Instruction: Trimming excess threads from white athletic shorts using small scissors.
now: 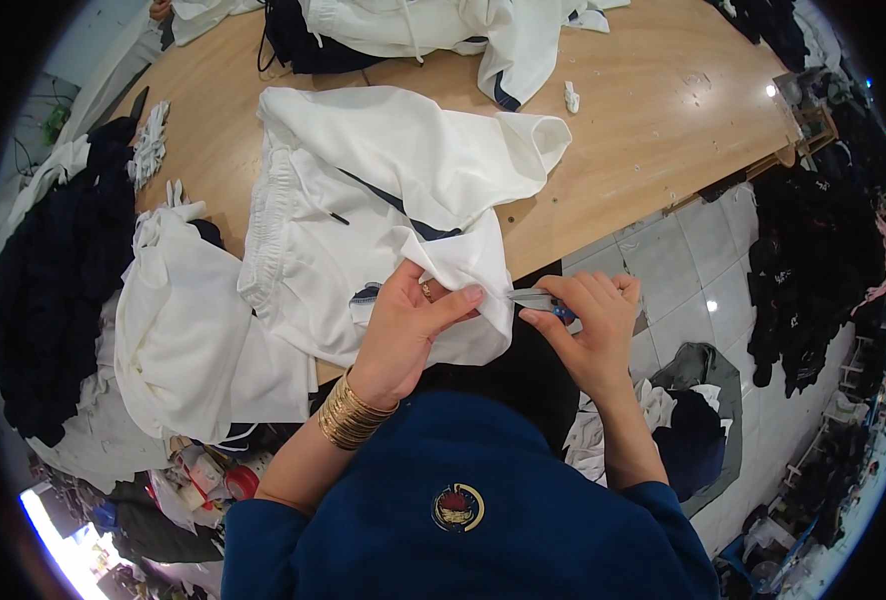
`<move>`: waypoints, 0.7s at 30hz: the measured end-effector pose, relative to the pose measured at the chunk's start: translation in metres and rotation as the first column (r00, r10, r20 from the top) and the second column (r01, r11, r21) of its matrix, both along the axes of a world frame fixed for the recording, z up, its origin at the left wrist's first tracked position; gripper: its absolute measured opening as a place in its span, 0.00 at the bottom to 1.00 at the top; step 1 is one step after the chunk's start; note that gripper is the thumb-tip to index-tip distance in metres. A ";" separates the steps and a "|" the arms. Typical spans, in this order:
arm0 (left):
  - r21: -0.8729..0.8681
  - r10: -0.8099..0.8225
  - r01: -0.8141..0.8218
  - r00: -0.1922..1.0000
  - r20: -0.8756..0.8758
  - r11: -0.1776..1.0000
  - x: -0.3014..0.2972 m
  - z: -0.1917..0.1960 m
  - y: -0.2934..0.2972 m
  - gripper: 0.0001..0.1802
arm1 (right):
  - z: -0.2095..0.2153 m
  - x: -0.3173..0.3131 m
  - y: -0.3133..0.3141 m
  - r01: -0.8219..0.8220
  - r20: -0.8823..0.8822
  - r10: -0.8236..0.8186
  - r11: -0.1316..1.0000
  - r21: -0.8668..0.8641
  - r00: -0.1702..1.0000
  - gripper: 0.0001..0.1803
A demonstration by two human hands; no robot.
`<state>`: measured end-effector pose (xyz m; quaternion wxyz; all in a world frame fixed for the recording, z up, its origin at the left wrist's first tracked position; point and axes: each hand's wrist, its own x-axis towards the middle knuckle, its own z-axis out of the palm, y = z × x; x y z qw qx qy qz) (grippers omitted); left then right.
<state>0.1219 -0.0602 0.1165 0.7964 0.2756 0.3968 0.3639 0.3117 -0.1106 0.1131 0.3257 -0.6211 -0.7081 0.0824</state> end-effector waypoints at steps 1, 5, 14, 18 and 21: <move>0.002 0.000 0.000 1.000 -0.011 1.000 0.000 0.000 0.000 0.23 | -0.001 -0.001 0.000 -0.004 -0.003 0.004 1.000 0.006 1.000 0.14; -0.009 -0.010 0.010 1.000 -0.013 1.000 0.000 0.000 -0.001 0.23 | -0.004 -0.002 0.003 0.002 0.007 -0.002 1.000 0.029 1.000 0.15; -0.017 -0.013 0.013 1.000 -0.010 1.000 0.000 0.000 -0.001 0.23 | -0.004 -0.004 0.003 0.014 -0.013 -0.014 1.000 0.012 1.000 0.14; -0.040 -0.004 0.005 1.000 0.013 0.999 0.000 -0.001 -0.001 0.23 | -0.004 -0.003 0.001 0.006 -0.007 -0.006 0.999 0.034 1.000 0.14; -0.043 -0.005 0.006 1.000 0.018 0.999 -0.001 -0.001 -0.002 0.23 | -0.004 -0.004 0.001 0.001 0.005 -0.001 0.999 0.047 1.000 0.14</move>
